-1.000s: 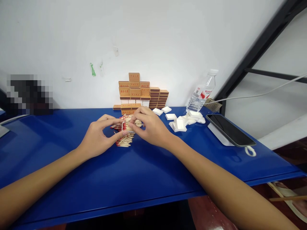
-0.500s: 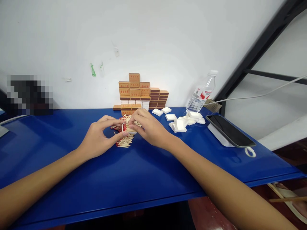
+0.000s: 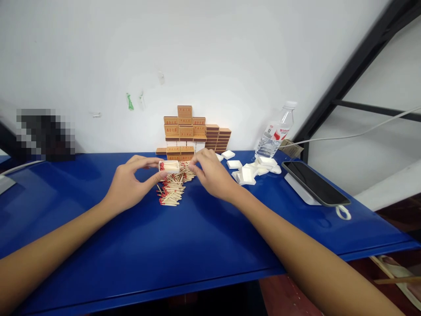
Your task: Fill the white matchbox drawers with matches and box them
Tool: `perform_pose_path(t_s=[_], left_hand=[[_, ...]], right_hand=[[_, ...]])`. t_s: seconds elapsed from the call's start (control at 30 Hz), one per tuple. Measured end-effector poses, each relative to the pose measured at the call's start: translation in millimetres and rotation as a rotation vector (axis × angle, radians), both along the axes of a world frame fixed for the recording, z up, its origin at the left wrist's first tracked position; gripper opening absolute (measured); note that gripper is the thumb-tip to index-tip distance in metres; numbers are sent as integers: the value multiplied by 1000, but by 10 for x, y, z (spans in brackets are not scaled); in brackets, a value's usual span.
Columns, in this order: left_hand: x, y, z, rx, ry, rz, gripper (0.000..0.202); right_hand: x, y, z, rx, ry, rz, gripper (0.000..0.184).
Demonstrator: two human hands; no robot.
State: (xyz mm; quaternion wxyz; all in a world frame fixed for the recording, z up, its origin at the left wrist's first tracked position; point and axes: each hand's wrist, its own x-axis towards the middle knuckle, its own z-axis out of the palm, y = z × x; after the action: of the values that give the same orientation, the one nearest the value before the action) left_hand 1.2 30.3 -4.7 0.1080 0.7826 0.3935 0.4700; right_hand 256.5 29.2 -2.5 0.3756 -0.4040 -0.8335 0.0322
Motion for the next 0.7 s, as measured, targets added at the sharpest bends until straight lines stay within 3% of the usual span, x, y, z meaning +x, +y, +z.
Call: perform_pose_path(t_s=[0.13, 0.23, 0.33, 0.43, 0.5, 0.6, 0.7], left_hand=[[-64, 96, 13, -3, -40, 20, 33], [-81, 118, 3, -24, -42, 28, 35], [-82, 117, -2, -61, -49, 45, 37], [-82, 113, 7, -94, -20, 15, 36], [-89, 117, 18, -85, -37, 18, 37], [-102, 125, 17, -76, -74, 30, 35], [-99, 114, -15, -97, -63, 24, 34]], right_hand=[[-144, 13, -123, 18, -93, 39, 9], [-113, 61, -67, 64, -133, 25, 10], [206, 203, 68, 73, -121, -147, 15], [642, 370, 172, -125, -28, -438, 10], [855, 476, 205, -200, 15, -514, 10], [974, 659, 243, -256, 137, -643, 8], [927, 883, 312, -300, 309, -782, 24]])
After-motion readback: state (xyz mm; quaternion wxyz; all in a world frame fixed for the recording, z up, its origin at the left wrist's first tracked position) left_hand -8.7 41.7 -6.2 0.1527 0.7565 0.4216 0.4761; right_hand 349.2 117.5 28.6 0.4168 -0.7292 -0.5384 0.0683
